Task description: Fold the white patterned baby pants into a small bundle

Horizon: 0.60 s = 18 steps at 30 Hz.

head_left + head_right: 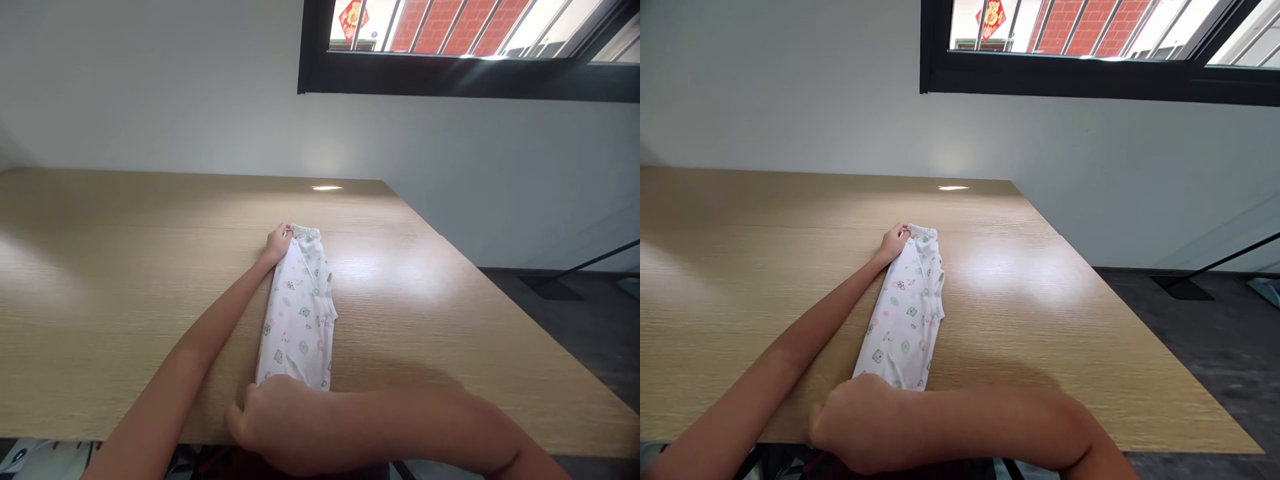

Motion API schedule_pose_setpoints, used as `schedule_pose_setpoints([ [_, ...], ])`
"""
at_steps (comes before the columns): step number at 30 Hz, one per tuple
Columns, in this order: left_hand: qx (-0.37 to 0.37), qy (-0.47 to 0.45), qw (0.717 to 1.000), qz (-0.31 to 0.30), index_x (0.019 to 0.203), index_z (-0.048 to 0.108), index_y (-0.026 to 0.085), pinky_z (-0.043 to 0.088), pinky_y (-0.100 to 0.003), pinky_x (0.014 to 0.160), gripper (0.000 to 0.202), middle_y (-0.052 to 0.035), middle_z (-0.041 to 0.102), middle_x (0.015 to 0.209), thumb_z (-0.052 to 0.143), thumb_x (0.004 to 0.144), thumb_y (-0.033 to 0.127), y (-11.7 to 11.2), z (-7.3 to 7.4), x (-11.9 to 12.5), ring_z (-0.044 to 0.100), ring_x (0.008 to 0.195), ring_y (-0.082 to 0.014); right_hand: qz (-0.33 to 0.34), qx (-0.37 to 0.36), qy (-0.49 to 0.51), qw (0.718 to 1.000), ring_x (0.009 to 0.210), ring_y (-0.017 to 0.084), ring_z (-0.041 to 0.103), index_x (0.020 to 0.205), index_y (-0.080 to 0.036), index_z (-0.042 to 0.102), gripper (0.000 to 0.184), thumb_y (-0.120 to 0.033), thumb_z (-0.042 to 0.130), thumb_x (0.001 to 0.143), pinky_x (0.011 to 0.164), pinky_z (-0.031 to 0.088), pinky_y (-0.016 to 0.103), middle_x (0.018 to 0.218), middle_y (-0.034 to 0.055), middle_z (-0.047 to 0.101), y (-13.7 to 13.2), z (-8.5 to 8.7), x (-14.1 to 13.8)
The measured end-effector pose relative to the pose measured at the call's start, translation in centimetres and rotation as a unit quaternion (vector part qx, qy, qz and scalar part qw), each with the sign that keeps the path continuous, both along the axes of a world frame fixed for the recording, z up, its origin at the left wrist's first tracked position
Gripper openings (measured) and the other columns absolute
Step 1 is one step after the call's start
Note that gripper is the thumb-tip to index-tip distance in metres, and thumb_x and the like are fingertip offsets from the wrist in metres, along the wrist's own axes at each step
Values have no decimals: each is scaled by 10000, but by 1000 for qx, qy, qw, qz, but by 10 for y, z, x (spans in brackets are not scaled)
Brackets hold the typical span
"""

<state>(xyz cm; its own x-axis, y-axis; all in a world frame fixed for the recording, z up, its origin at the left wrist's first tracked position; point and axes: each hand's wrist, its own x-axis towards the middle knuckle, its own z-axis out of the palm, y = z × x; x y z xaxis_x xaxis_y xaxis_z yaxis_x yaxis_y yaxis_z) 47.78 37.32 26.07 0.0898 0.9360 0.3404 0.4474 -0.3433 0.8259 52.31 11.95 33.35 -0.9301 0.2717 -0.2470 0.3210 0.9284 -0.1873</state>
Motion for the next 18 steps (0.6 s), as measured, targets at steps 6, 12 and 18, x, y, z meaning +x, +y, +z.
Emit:
schedule_pose_setpoints([
  [6,5,-2,1000,-16,866,588,163,406,-220,704,152,-27,638,898,451,804,189,-3,0,-1,556,811,-150,-94,38,-101,990,649,235,573,1046,-87,471,368,-216,603,728,466,428,315,845,121,580,-7,8,16],
  [12,16,7,1000,-22,754,562,163,364,-223,600,159,-2,597,723,438,821,237,-2,-3,-1,506,649,-135,-157,53,-254,953,728,286,562,925,-85,596,260,-240,652,725,558,456,386,834,155,573,-8,35,40],
  [18,27,16,999,-29,731,552,160,339,-224,570,203,2,572,674,413,839,262,0,-7,-1,483,617,-130,-78,55,-123,988,705,262,576,909,-93,604,410,-471,615,749,615,439,395,802,110,608,1,5,34],
])
